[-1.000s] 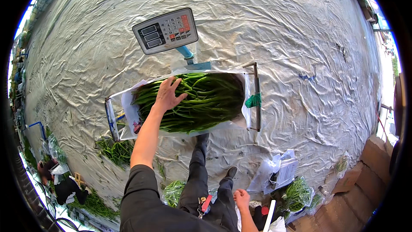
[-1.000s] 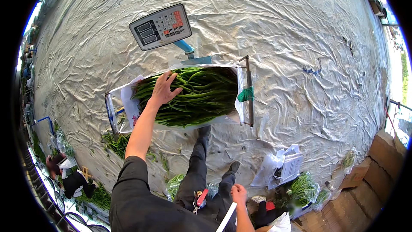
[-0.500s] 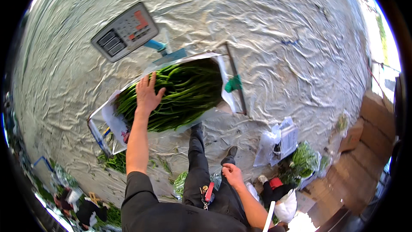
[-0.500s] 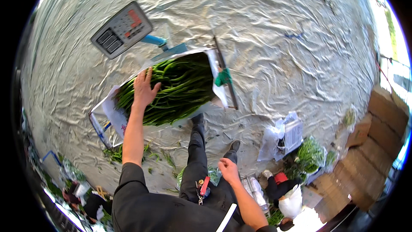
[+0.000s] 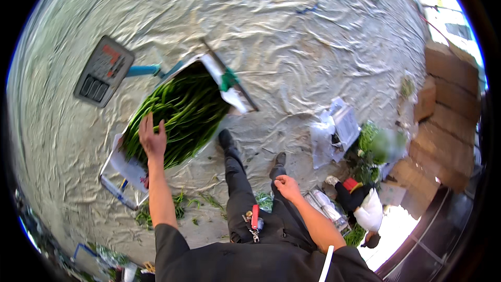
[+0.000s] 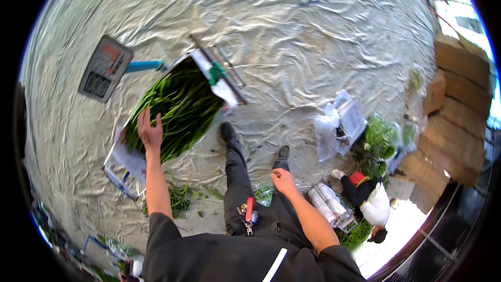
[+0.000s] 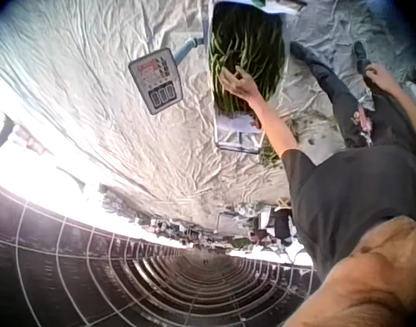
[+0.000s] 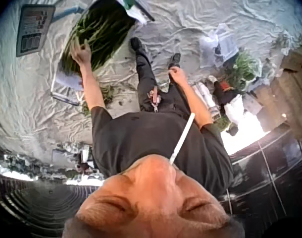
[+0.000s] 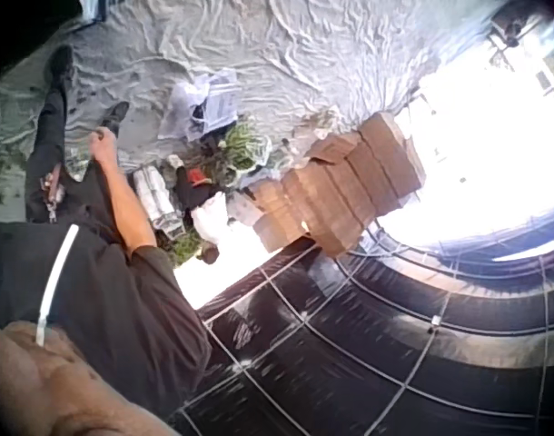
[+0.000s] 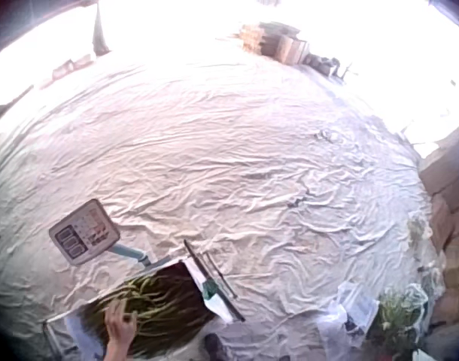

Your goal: The person picks up bundles of green beans, places them on a digital scale to weigh, and then transfers them into a plastic bag. The person repeats this process multiple times while other workers sort beans in the background.

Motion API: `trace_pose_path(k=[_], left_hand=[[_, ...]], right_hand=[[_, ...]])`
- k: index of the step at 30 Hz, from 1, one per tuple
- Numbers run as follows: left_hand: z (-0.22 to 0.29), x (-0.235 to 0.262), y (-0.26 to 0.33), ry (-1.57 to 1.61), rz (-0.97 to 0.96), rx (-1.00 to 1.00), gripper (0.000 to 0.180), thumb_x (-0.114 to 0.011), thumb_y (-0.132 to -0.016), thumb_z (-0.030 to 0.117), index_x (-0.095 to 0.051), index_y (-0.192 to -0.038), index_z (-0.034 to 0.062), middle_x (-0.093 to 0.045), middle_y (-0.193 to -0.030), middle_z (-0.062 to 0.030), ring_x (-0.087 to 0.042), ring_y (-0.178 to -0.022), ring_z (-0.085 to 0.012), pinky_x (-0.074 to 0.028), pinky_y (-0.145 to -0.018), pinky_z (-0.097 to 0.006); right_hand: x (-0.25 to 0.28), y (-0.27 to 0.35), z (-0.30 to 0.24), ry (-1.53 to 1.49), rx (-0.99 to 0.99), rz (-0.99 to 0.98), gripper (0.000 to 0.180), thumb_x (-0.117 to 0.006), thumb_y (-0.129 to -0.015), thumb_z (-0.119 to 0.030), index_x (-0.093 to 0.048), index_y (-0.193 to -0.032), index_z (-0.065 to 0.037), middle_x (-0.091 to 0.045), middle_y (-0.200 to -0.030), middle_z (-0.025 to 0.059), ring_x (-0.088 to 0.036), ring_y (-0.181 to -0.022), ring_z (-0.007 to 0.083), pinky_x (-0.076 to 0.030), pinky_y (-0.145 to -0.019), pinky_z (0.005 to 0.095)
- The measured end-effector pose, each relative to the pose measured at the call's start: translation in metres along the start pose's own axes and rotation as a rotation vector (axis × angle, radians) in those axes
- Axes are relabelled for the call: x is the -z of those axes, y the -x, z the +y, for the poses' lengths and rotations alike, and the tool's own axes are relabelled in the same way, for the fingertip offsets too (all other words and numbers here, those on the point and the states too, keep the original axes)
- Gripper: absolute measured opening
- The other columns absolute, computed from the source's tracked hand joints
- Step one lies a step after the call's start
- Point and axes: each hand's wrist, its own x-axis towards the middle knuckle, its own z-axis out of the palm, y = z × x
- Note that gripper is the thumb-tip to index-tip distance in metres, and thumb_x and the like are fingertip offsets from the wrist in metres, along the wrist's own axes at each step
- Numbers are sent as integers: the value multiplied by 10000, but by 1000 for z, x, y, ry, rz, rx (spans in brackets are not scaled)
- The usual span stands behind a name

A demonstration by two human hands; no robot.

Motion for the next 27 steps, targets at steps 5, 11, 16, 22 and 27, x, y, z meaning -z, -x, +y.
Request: trace_pose_path(k=[5,11,16,22,27], left_hand=[[46,12,58,200,-518,-40,155,-757,-751,131,-703,-832,11,-677,-848,-153,-636,-761,-355,-503,-692,-457],[36,-5,68,39,-841,55,243,-748,-676,210,-671,-655,-19,-632,-662,-206,-630,-695,-414,-506,-630,-471],[25,-12,60,-46,-744,44,150,-743,-693,140,-713,-736,-1,-679,-728,-187,-663,-718,-385,-529,-671,-457],[17,-14,61,-142,-808,37,155,-710,-750,120,-712,-827,-14,-678,-862,-219,-636,-830,-417,-492,-741,-489],[50,-6,69,-393,-595,93,260,-608,-900,102,-681,-1093,-55,-617,-1143,-201,-607,-1038,-359,-490,-922,-423]], right_hand=[[6,-10,12,9,23,70,362,-678,-841,-307,-703,-1068,-26,-726,-995,168,-701,-952,302,-533,-860,385],[-12,0,-19,-81,28,-30,386,-666,-857,-295,-682,-1108,-2,-731,-987,166,-712,-929,267,-542,-828,364],[-18,0,-30,-162,92,-46,380,-653,-846,-308,-683,-1094,-22,-725,-974,167,-700,-921,299,-538,-823,388],[4,4,2,-233,70,31,373,-652,-837,-322,-692,-1074,-36,-726,-982,161,-698,-927,309,-538,-821,393],[33,12,49,-276,53,132,392,-661,-834,-332,-693,-1075,-24,-728,-985,164,-703,-939,299,-542,-833,380]])
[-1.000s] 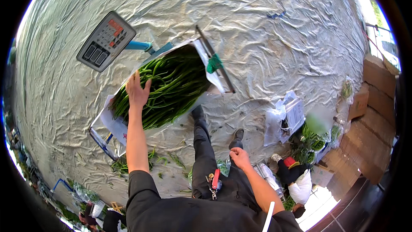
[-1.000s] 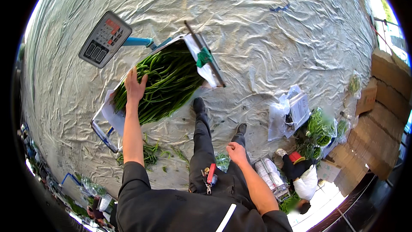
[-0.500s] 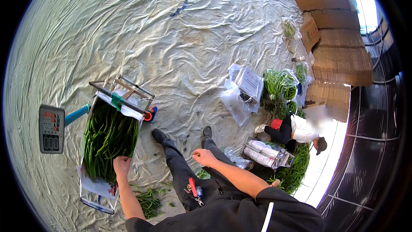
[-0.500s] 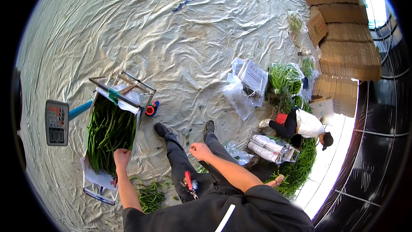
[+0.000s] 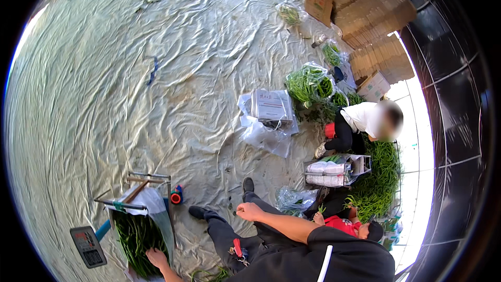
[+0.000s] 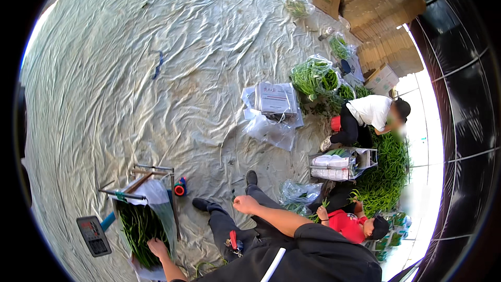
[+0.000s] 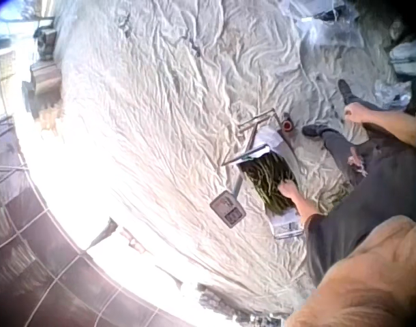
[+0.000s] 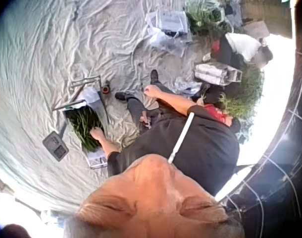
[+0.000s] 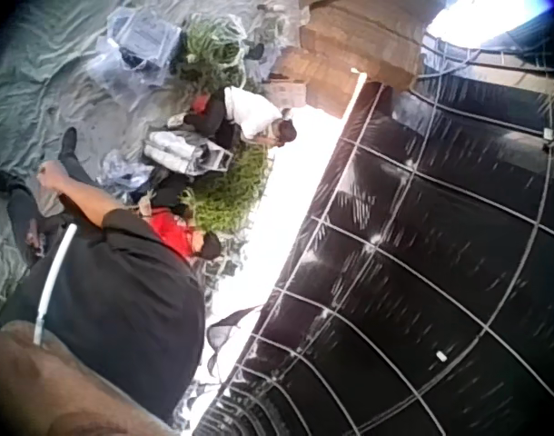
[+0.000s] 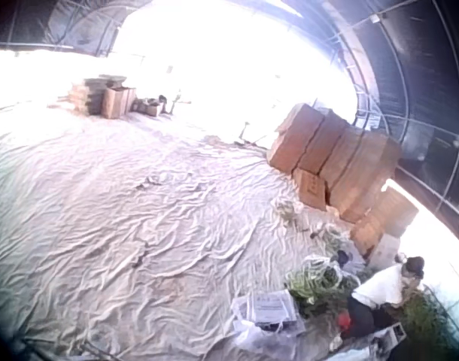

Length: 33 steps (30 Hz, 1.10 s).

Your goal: The person picks up bundles of green beans, places them on a digital scale to weigh, and then transfers them into a plastic bag. The person repeats this process multiple times while other workers sort beans in the background.

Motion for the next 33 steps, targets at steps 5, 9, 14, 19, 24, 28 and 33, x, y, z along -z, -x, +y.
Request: trace_pose_path(k=[5,9,14,19,24,28,33], left_hand=[[49,17,3,163,243,251,311,-607,-900,208,-712,-1067,-32,-711,-1062,-187,-674,-976,-346,-522,-873,-436],[117,25,25,284,381,-8,223,-585,-911,181,-712,-937,-1,-711,-852,-128,-672,-704,-293,-544,-632,-403],[226,-6,80,1151,-515,274,45,-580,-911,76,-584,-872,53,-503,-633,-11,-454,-453,-127,-359,-381,-253],[395,14,142,891,-621,-159,181,-611,-946,107,-701,-1036,-21,-602,-695,-23,-561,-568,-93,-453,-530,-208],[582,149,249,1003,-531,-883,132,-709,-857,35,-731,-984,8,-643,-849,-60,-601,-753,-128,-471,-669,-237],[680,301,322,1156,-404,-1570,153,-784,-773,59,-756,-923,66,-650,-927,-117,-619,-828,-219,-503,-723,-318],[751,387,330,1621,-316,-1963,219,-824,-778,217,-720,-970,201,-572,-831,-30,-574,-842,-220,-504,-644,-344]], right_hand=[[20,-5,39,-58,25,18,369,-645,-827,-333,-706,-1048,-45,-728,-981,158,-704,-918,300,-544,-822,396],[53,-11,71,-53,69,-22,357,-627,-812,-344,-721,-1029,-77,-728,-956,149,-692,-927,318,-536,-818,412],[116,-4,103,-192,94,61,342,-626,-809,-349,-730,-997,-84,-729,-951,137,-690,-921,319,-533,-811,416],[161,-7,172,-378,34,258,300,-614,-807,-336,-741,-962,-113,-728,-903,130,-691,-869,319,-533,-760,420],[186,-22,238,-378,-262,319,274,-615,-768,-347,-748,-856,-124,-713,-820,138,-685,-803,328,-528,-720,438],[182,-27,270,-303,-453,362,263,-615,-733,-329,-748,-782,-108,-705,-794,152,-680,-792,350,-531,-711,443],[202,-75,207,-384,-418,425,254,-617,-730,-313,-760,-792,-112,-711,-813,153,-689,-792,342,-539,-712,427]])
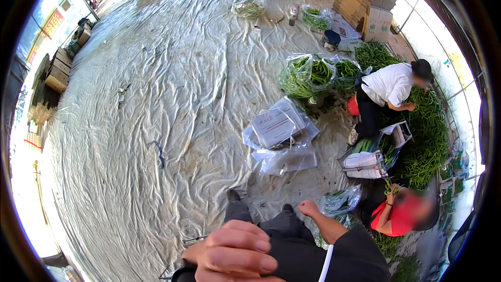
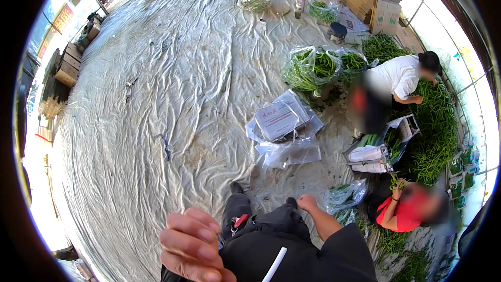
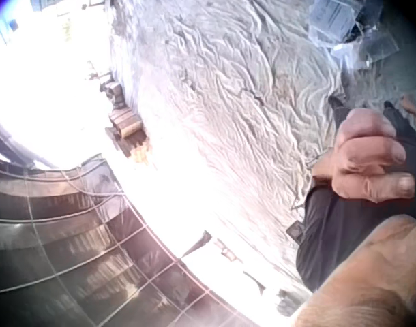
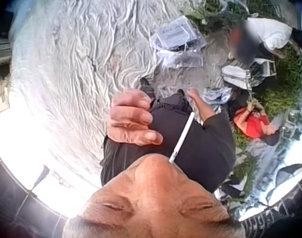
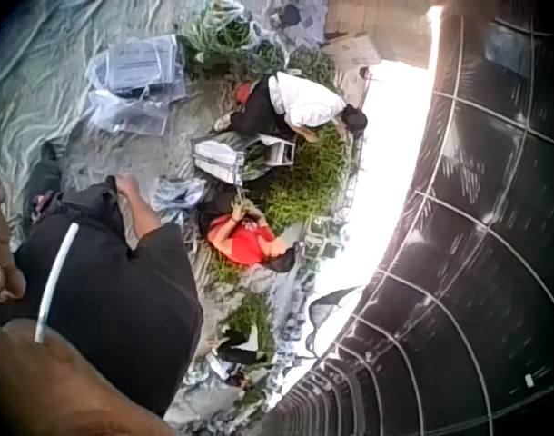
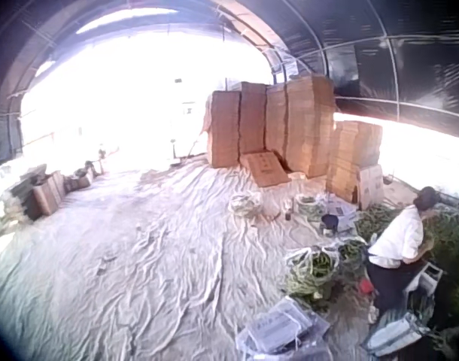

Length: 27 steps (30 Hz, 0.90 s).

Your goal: The person picks up bundles of green beans, places them on a digital scale to weigh, and then transfers them into a plastic bag. The person repeats this process multiple times while other workers sort beans in the background.

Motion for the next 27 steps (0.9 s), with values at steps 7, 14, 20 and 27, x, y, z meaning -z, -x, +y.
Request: trace_pose_path(k=[7,14,20,27], left_hand=[[-79,45,-100,546,-158,-19,132,-811,-780,155,-768,-893,105,-686,-977,-65,-600,-923,-249,-524,-692,-374],[-173,72,-155,710,-274,30,199,-749,-846,231,-754,-941,56,-672,-1010,-98,-598,-932,-267,-514,-705,-379],[-273,96,-196,13,-542,351,183,-835,-732,114,-768,-902,97,-652,-998,-75,-603,-969,-258,-523,-788,-372],[-475,99,-188,198,-85,1318,157,-702,-867,58,-734,-1002,-16,-652,-1072,-104,-584,-1016,-161,-465,-870,-307]], right_hand=[[-34,5,-97,-217,-215,343,313,-636,-772,-368,-762,-879,-101,-709,-844,171,-702,-820,335,-548,-751,414],[-6,-34,-184,-402,-283,249,359,-623,-806,-410,-763,-949,-111,-719,-911,164,-700,-888,330,-540,-800,409],[16,-133,-231,-453,-338,7,439,-585,-806,-451,-743,-966,-75,-693,-1006,215,-662,-1023,355,-499,-886,423],[112,-271,-296,-282,-45,117,347,-627,-784,-371,-749,-831,-50,-706,-731,138,-696,-677,240,-535,-664,368]])
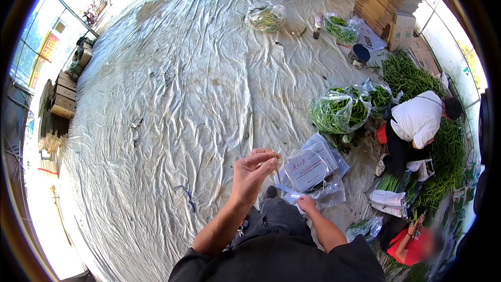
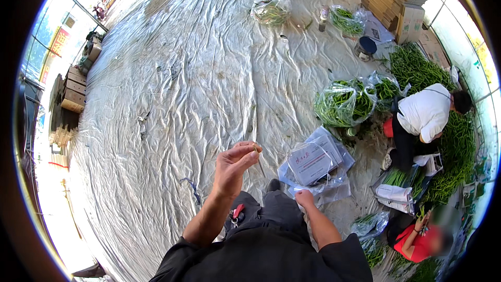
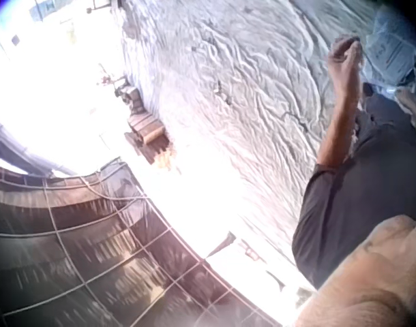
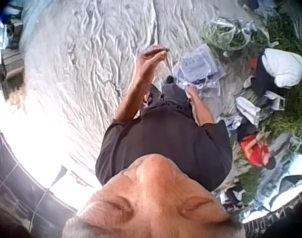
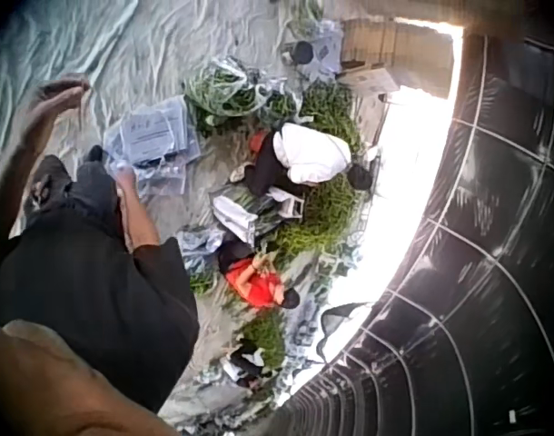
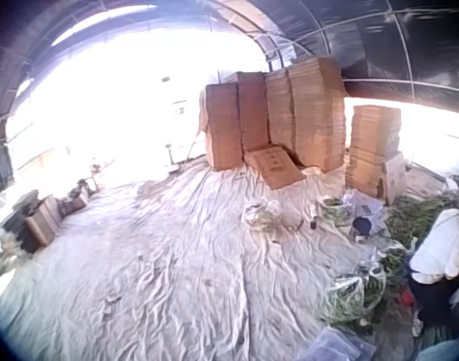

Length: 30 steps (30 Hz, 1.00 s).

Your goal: The person picks up bundles of green beans, places them on a digital scale to weigh, and then transfers them into a plastic bag. The person repeats this process multiple times while other workers sort beans in the background.

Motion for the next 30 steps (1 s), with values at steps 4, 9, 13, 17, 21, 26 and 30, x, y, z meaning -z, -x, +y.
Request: trace_pose_path(k=[4,9,13,17,21,26,30], left_hand=[[4,16,-80,109,47,191,177,-690,-891,129,-728,-1021,16,-665,-1027,-58,-602,-937,-120,-482,-816,-309],[-2,25,-205,342,-133,455,224,-652,-916,207,-674,-1052,31,-663,-962,-55,-630,-900,-150,-512,-767,-328],[-21,44,-323,394,-224,513,229,-648,-908,214,-662,-1070,53,-669,-959,-68,-646,-850,-187,-537,-760,-343],[-41,51,-437,178,-28,574,191,-686,-898,151,-683,-1030,12,-640,-747,-23,-621,-699,-129,-515,-665,-277],[-30,37,-534,-66,-34,565,196,-731,-864,128,-695,-1010,3,-652,-764,-16,-607,-676,-105,-496,-632,-249],[-25,-38,-657,-228,-153,551,184,-763,-838,110,-698,-979,11,-649,-764,-1,-583,-653,-87,-474,-609,-247],[-49,-115,-736,-188,-240,581,130,-760,-837,97,-686,-919,28,-646,-761,0,-577,-648,-91,-462,-602,-249]], right_hand=[[35,-72,-84,-275,-21,6,284,-623,-812,-314,-750,-862,-65,-698,-715,113,-683,-661,224,-531,-648,355],[58,-142,-120,-205,-51,118,295,-643,-795,-335,-754,-871,-73,-715,-719,102,-703,-691,232,-538,-681,352],[75,-191,-128,-192,-227,11,301,-640,-754,-372,-776,-872,-130,-735,-823,112,-713,-819,276,-545,-770,380],[109,-225,-126,-93,-372,49,326,-643,-755,-390,-775,-929,-149,-735,-895,123,-704,-873,311,-544,-807,393],[177,-258,-184,-381,-443,383,326,-630,-811,-372,-754,-939,-100,-725,-899,147,-700,-871,325,-546,-782,399],[251,-315,-228,-504,-483,545,317,-637,-816,-352,-748,-916,-73,-723,-878,152,-701,-854,326,-544,-764,410],[262,-379,-191,-440,-595,369,396,-606,-793,-417,-751,-937,-77,-727,-881,150,-706,-863,323,-544,-788,417]])
